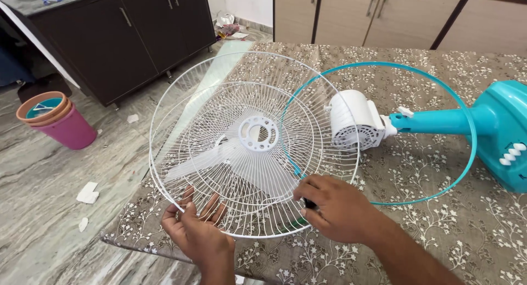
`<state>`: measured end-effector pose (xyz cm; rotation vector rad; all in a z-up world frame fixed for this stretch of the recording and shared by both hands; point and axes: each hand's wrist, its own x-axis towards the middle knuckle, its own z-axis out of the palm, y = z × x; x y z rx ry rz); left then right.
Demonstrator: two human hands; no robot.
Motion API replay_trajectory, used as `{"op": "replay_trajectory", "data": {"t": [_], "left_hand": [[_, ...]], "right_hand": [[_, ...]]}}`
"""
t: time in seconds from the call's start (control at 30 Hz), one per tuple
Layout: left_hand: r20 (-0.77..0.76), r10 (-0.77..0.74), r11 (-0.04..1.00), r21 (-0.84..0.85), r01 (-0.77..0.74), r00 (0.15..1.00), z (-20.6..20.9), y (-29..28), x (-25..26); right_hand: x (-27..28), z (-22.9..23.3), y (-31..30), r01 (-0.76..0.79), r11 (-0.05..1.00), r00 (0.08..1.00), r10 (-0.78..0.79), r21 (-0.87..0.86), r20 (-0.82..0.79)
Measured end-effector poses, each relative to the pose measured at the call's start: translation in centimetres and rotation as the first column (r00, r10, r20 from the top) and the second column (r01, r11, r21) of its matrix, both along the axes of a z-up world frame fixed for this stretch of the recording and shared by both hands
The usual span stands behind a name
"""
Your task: The person reassembles a disassembled electric fan on a table. They attach the rear cover to the fan base, secure it with screws using a screwdriver, then fit the front grill and outer ring over the fan blades.
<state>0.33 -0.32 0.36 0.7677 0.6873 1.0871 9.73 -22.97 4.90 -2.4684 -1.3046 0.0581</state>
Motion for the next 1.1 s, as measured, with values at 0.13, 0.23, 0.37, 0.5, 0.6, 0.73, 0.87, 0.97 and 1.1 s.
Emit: {"op": "replay_trajectory", "data": {"t": [0.13,0.23,0.37,0.5,0.6,0.73,0.87,0.97,1.1], "left_hand": [[-0.001,0.003,1.0,0.002,-0.003,1.0,-0.1,-0.3,0.0],[0.033,-0.011,1.0,-0.006,0.012,0.999,-0.2,-0.5,0.0],[-0.008,-0.052,0.998,0.028,0.052,0.999,-0.1,-1.0,0.2],[-0.057,-0.107,0.993,0.038,0.109,0.993,0.3,-1.6,0.3],[-0.019,-0.129,0.99,0.055,0.13,0.992,0.7,-2.1,0.4],[-0.041,-0.146,0.989,0.032,0.147,0.988,0.9,-2.6,0.7],[-0.05,-0.154,0.988,0.021,0.155,0.987,1.1,-2.9,0.7],[-0.039,-0.148,0.989,-0.018,0.147,0.988,1.3,-3.1,0.6],[-0.042,-0.131,0.987,-0.103,0.126,0.991,1.6,-3.1,0.6]], "right_hand": [[-0.3,-0.7,0.0,0.101,0.994,0.995,-0.101,0.04,0.003],[-0.7,-0.9,-0.1,0.174,0.969,0.985,-0.169,0.173,-0.044],[-0.4,-1.0,-0.7,0.237,0.957,0.971,-0.228,0.166,-0.073],[0.5,-1.0,-1.8,0.303,0.94,0.953,-0.295,0.16,-0.069],[1.0,-1.3,-2.2,0.404,0.894,0.914,-0.4,0.196,-0.062],[1.5,-1.7,-2.9,0.132,0.903,0.899,-0.283,0.41,0.334],[1.7,-1.8,-3.5,0.257,0.893,0.803,-0.409,0.369,0.433],[1.5,-2.3,-5.0,0.292,0.743,0.787,-0.544,0.602,0.29],[2.4,-3.8,-7.5,0.363,0.505,0.774,-0.631,0.783,0.049]]}}
